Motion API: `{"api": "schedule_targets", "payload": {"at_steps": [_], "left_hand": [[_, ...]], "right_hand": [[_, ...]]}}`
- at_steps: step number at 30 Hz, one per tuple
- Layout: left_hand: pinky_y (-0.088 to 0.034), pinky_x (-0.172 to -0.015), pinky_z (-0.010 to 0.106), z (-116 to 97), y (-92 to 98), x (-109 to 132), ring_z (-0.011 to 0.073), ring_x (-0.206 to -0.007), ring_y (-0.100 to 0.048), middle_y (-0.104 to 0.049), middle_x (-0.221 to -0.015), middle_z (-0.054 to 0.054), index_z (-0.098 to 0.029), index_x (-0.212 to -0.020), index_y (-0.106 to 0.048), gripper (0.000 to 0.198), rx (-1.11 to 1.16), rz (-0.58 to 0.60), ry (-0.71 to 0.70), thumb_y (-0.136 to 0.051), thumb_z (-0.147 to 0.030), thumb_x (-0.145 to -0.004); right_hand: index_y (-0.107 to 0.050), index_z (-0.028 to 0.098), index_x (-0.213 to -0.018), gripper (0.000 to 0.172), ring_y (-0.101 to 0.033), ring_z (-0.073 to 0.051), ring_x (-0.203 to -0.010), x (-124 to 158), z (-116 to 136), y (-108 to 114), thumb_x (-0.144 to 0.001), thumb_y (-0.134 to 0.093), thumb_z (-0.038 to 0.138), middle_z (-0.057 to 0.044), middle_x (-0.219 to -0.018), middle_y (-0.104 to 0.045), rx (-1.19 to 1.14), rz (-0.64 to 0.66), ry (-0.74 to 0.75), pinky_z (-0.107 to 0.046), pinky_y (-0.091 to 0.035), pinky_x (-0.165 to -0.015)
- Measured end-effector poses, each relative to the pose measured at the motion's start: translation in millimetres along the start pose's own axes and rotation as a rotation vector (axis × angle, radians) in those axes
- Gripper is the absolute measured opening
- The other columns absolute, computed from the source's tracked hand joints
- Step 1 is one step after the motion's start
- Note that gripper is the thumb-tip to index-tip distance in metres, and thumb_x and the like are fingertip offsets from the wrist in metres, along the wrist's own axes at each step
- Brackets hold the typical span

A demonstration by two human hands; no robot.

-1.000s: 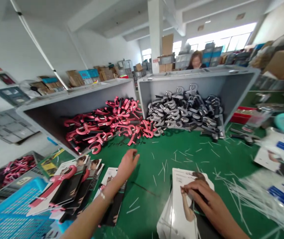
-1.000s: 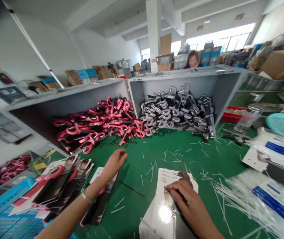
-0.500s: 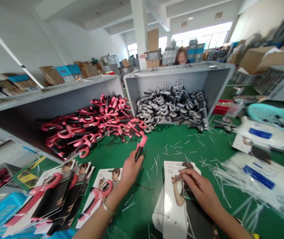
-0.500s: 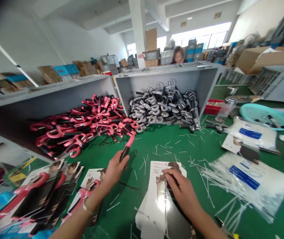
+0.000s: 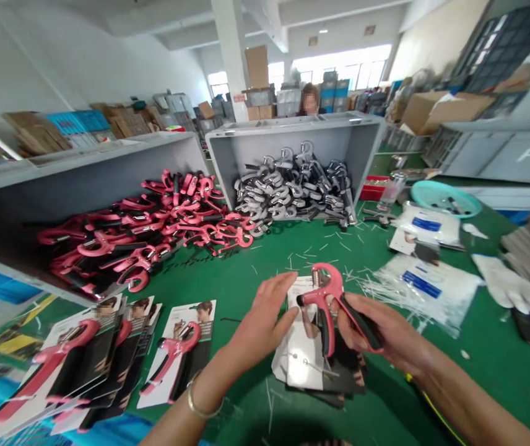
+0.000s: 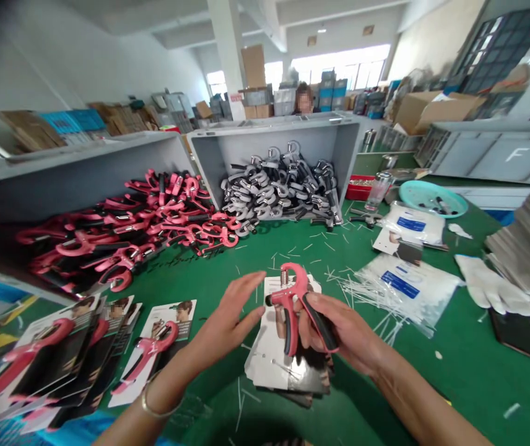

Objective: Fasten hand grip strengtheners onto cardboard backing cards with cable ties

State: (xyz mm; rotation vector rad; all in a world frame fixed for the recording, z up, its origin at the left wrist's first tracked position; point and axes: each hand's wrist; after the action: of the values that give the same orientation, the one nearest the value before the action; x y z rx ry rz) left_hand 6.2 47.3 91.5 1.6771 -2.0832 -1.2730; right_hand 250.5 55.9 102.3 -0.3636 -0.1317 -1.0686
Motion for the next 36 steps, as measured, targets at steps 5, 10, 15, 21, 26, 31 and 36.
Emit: {"api": "schedule_targets", "payload": {"at_steps": [5,10,15,21,26,31,36], "left_hand": [[-0.045,-0.099,0.035,28,-22.2,-5,0.02,-0.111,-0.059,-0.066,-0.121,0.006,-0.025,-0.13,-0.055,0.034,0.12,0.099,-0.007,-0.05,-0.034,-0.097],[-0.042,-0.096,0.036,30,-32.5,12,0.0206,-0.104,-0.057,-0.068,-0.11,0.004,-0.025,-0.119,-0.061,0.027,0.069,0.204,0.011,-0.054,-0.035,-0.095],[-0.038,-0.101,0.039,21,-35.2,18,0.0215,-0.108,-0.053,-0.065,-0.112,0.006,-0.023,-0.114,-0.063,0.024,0.086,0.238,0.021,-0.054,-0.036,-0.095],[-0.038,-0.102,0.041,21,-54.8,-13,0.0217,-0.112,-0.054,-0.064,-0.117,0.007,-0.023,-0.117,-0.065,0.028,0.068,0.159,0.038,-0.046,-0.021,-0.096],[-0.037,-0.101,0.039,22,-65.6,-17,0.0197,-0.106,-0.059,-0.072,-0.108,0.002,-0.024,-0.096,-0.071,0.012,0.204,0.155,0.018,-0.062,-0.021,-0.089],[-0.038,-0.097,0.038,24,-68.3,-9,0.02,-0.101,-0.06,-0.075,-0.097,0.001,-0.024,-0.089,-0.073,0.007,0.247,0.11,0.034,-0.067,-0.022,-0.087],[-0.036,-0.1,0.039,27,-72.5,-10,0.0198,-0.103,-0.061,-0.074,-0.105,0.002,-0.024,-0.09,-0.074,0.007,0.29,0.089,0.077,-0.067,-0.024,-0.087]], "right_hand": [[-0.063,0.017,-0.083,0.055,-0.033,-0.009,-0.039,-6,-20,-10,-0.094,-0.035,0.062,-0.001,-0.054,-0.058,0.027,0.034,-0.02,-0.024,-0.027,-0.041],[-0.063,0.022,-0.111,0.047,-0.059,-0.019,-0.052,0,-52,9,-0.093,-0.04,0.06,-0.002,-0.068,-0.069,0.627,-0.2,0.08,-0.03,-0.046,-0.053],[-0.061,0.026,-0.118,0.035,-0.067,-0.026,-0.071,27,-65,23,-0.095,-0.048,0.048,-0.006,-0.078,-0.069,1.15,-0.438,0.118,-0.038,-0.051,-0.069],[-0.068,0.029,-0.103,0.015,-0.06,-0.024,-0.096,26,-71,-9,-0.092,-0.058,0.027,-0.007,-0.1,-0.062,1.077,-0.204,0.384,-0.037,-0.05,-0.083],[-0.067,0.025,-0.088,0.01,-0.057,-0.023,-0.095,2,-83,-19,-0.093,-0.058,0.028,-0.006,-0.093,-0.061,0.92,-0.328,0.443,-0.037,-0.048,-0.084],[-0.066,0.023,-0.082,0.014,-0.055,-0.025,-0.103,-15,-83,-8,-0.091,-0.062,0.033,-0.006,-0.1,-0.062,0.755,-0.521,0.469,-0.043,-0.041,-0.094],[-0.069,0.024,-0.082,0.022,-0.048,-0.027,-0.117,-13,-79,-6,-0.095,-0.055,0.036,-0.007,-0.122,-0.058,0.808,-0.432,0.414,-0.047,-0.036,-0.099]]}}
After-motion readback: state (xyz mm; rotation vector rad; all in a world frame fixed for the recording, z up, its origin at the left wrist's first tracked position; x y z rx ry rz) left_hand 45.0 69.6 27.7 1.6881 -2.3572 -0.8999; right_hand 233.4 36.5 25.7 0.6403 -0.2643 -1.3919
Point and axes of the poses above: each hand's wrist, its own x-axis away from the middle knuckle, its own y-axis out of the back of the hand, z = x × y
